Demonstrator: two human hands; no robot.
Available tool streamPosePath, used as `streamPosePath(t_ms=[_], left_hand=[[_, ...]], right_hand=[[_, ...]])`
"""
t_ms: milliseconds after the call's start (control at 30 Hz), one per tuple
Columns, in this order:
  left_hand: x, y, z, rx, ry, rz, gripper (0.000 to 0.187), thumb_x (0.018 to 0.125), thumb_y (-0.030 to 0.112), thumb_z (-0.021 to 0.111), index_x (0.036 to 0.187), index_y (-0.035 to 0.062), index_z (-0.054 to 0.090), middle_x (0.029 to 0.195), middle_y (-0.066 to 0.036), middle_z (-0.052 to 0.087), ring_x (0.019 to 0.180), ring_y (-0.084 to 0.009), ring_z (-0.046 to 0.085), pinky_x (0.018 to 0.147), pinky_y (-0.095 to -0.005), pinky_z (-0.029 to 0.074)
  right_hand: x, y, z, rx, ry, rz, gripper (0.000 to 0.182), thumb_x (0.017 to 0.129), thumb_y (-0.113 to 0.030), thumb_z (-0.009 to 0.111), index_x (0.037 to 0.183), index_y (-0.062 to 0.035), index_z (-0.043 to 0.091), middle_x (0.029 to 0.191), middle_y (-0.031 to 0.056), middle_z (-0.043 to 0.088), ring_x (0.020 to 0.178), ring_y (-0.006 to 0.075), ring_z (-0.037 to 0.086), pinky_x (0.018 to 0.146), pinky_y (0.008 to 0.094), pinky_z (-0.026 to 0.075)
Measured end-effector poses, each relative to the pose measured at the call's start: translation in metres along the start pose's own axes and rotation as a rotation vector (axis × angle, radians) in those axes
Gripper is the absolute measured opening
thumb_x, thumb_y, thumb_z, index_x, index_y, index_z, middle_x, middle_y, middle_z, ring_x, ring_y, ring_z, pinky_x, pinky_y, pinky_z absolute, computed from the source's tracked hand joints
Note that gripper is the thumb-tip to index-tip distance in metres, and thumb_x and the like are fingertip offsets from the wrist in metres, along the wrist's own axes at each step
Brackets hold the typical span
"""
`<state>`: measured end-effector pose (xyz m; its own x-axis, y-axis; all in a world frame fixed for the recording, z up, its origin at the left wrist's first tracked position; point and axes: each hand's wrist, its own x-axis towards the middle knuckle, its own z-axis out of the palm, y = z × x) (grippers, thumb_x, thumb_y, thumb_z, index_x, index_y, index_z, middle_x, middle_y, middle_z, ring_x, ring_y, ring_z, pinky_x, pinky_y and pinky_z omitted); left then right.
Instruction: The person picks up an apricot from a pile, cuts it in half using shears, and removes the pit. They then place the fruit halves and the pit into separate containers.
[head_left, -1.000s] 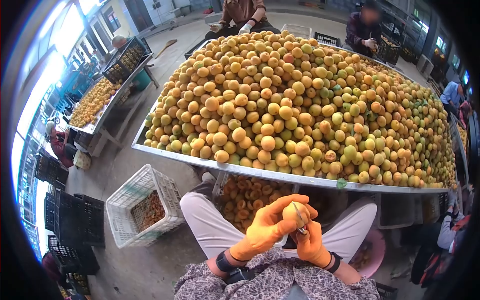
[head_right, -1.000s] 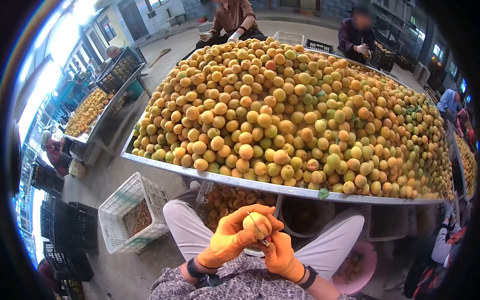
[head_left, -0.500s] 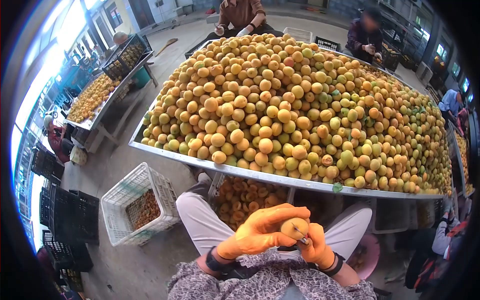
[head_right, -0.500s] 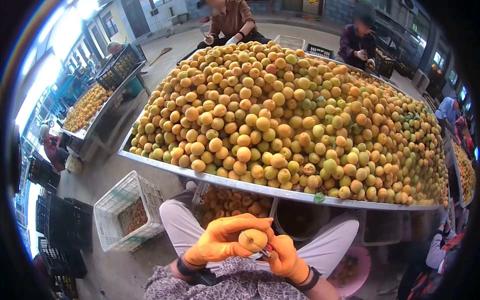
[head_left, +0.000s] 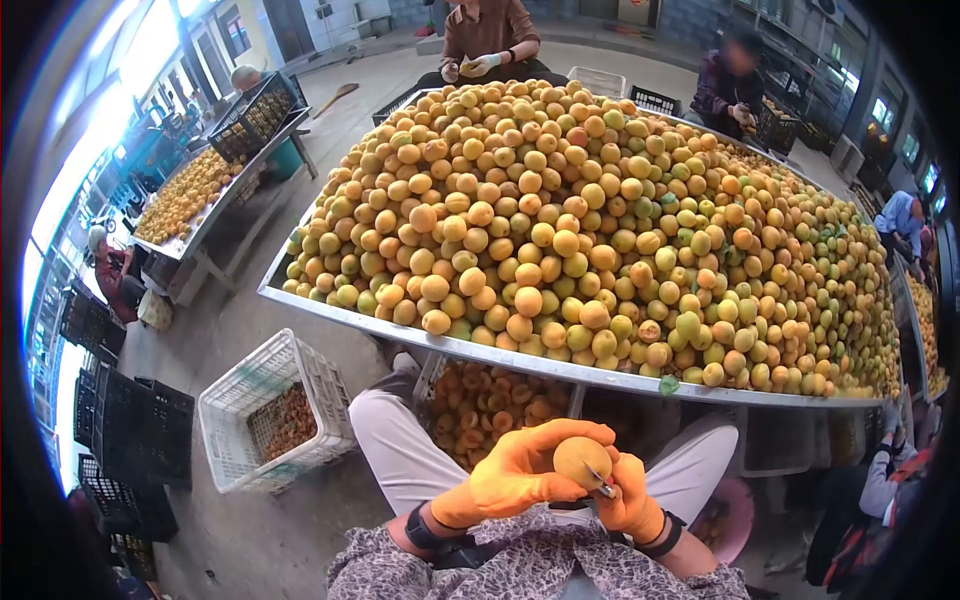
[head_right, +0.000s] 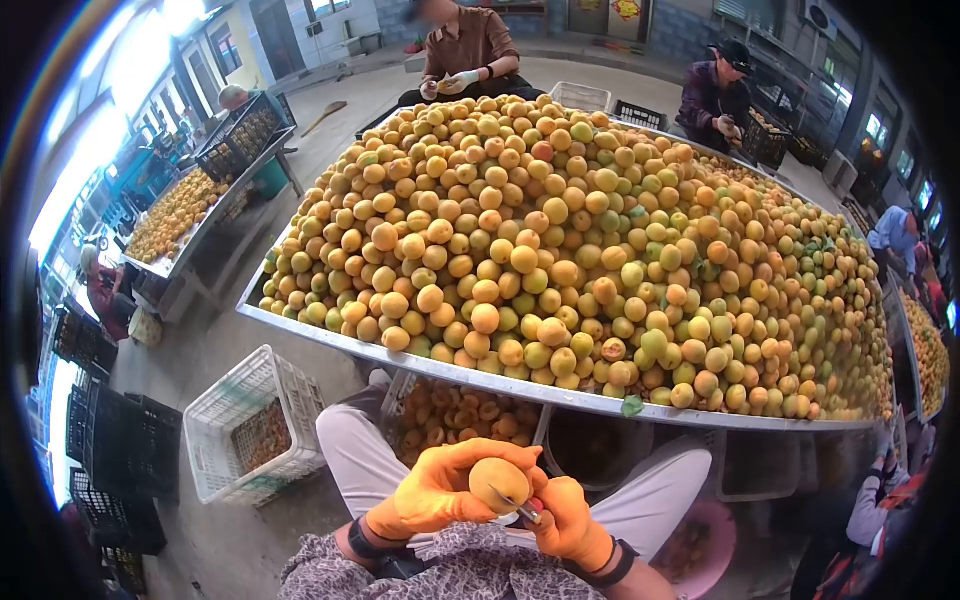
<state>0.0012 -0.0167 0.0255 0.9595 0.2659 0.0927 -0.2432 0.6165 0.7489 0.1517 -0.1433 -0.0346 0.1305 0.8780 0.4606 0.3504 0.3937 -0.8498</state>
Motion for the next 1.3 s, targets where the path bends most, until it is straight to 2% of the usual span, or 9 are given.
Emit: streamPosePath(t_ms=[167,267,433,533,667,867,1000,1133,1300], left_hand=[[0.004,0.020,-0.012,0.461,-0.020,0.049,0.063,0.073,0.023,0.082,0.124,-0.0028,0.056,0.110,-0.012,0.067,0.109,-0.0224,0.062,0.116,-0.0478,0.028],[0.015,0.037,-0.017,1.129,-0.224,0.116,0.063,0.079,0.015,0.080,0.131,-0.0004,0.050,0.102,-0.008,0.069,0.103,-0.0185,0.063,0.101,-0.0354,0.045],[0.011,-0.002,-0.001,0.068,0.045,-0.065,0.074,0.071,0.026,0.086,0.130,-0.0024,0.052,0.119,-0.015,0.062,0.112,-0.0238,0.060,0.102,-0.0364,0.046],[0.010,-0.012,0.008,-0.054,0.066,-0.035,0.072,0.072,0.024,0.085,0.130,-0.0051,0.051,0.121,-0.016,0.061,0.115,-0.0234,0.058,0.101,-0.0358,0.046],[0.004,0.006,0.005,0.064,0.103,-0.030,0.066,0.074,0.014,0.083,0.130,-0.0033,0.053,0.122,-0.014,0.061,0.112,-0.0228,0.060,0.103,-0.0370,0.044],[0.010,0.031,-0.021,1.169,0.091,0.140,0.055,0.067,0.004,0.082,0.118,0.0022,0.061,0.100,-0.011,0.070,0.112,-0.0221,0.061,0.105,-0.0390,0.041],[0.006,0.019,-0.049,0.438,0.415,-0.044,0.048,0.079,0.015,0.076,0.120,-0.0025,0.057,0.099,-0.008,0.065,0.089,-0.0154,0.063,0.083,-0.0290,0.051],[0.006,-0.010,-0.039,0.005,0.168,-0.099,0.052,0.090,0.033,0.063,0.127,-0.0022,0.053,0.098,-0.004,0.060,0.086,-0.0130,0.059,0.079,-0.0246,0.048],[0.011,-0.028,-0.021,0.081,0.271,-0.099,0.053,0.095,0.041,0.050,0.131,0.0026,0.050,0.100,-0.005,0.059,0.077,-0.0128,0.056,0.064,-0.0237,0.045]], right_hand=[[-0.007,-0.003,-0.001,0.068,-0.031,0.105,0.048,0.099,-0.045,0.042,0.092,-0.0001,0.058,0.060,0.0058,0.053,0.047,0.0246,0.053,0.048,0.0324,0.042],[-0.008,-0.006,0.006,0.046,0.004,0.136,0.049,0.099,-0.045,0.042,0.093,0.0001,0.058,0.061,0.0075,0.054,0.049,0.0256,0.053,0.048,0.0329,0.041],[-0.006,0.000,0.010,0.088,0.085,0.017,0.048,0.099,-0.044,0.041,0.095,0.0016,0.059,0.061,0.0065,0.053,0.049,0.0262,0.051,0.049,0.0328,0.040],[0.012,-0.007,0.021,-0.157,0.334,-0.173,0.048,0.099,-0.043,0.042,0.098,0.0022,0.059,0.061,0.0053,0.053,0.049,0.0256,0.050,0.049,0.0325,0.040],[-0.007,0.000,0.004,0.024,0.121,0.040,0.047,0.098,-0.043,0.044,0.096,0.0017,0.058,0.060,0.0080,0.053,0.048,0.0254,0.050,0.049,0.0324,0.040],[-0.006,-0.012,-0.010,-0.003,-0.033,0.222,0.040,0.098,-0.038,0.048,0.082,-0.0020,0.050,0.057,0.0104,0.042,0.046,0.0187,0.048,0.046,0.0342,0.036],[-0.009,-0.038,-0.020,0.461,0.255,0.421,0.008,0.087,-0.004,0.054,0.082,0.0005,0.050,0.060,0.0010,0.044,0.053,0.0079,0.034,0.048,0.0240,0.028],[0.028,-0.026,-0.021,-0.014,0.172,0.141,0.051,0.068,-0.013,0.085,0.113,-0.0019,0.064,0.103,0.0104,0.063,0.090,0.0205,0.062,0.077,0.0295,0.049],[0.047,-0.019,-0.017,-0.046,-0.002,0.081,0.057,0.067,-0.011,0.084,0.118,-0.0015,0.062,0.117,0.0150,0.062,0.104,0.0285,0.063,0.088,0.0347,0.051]])
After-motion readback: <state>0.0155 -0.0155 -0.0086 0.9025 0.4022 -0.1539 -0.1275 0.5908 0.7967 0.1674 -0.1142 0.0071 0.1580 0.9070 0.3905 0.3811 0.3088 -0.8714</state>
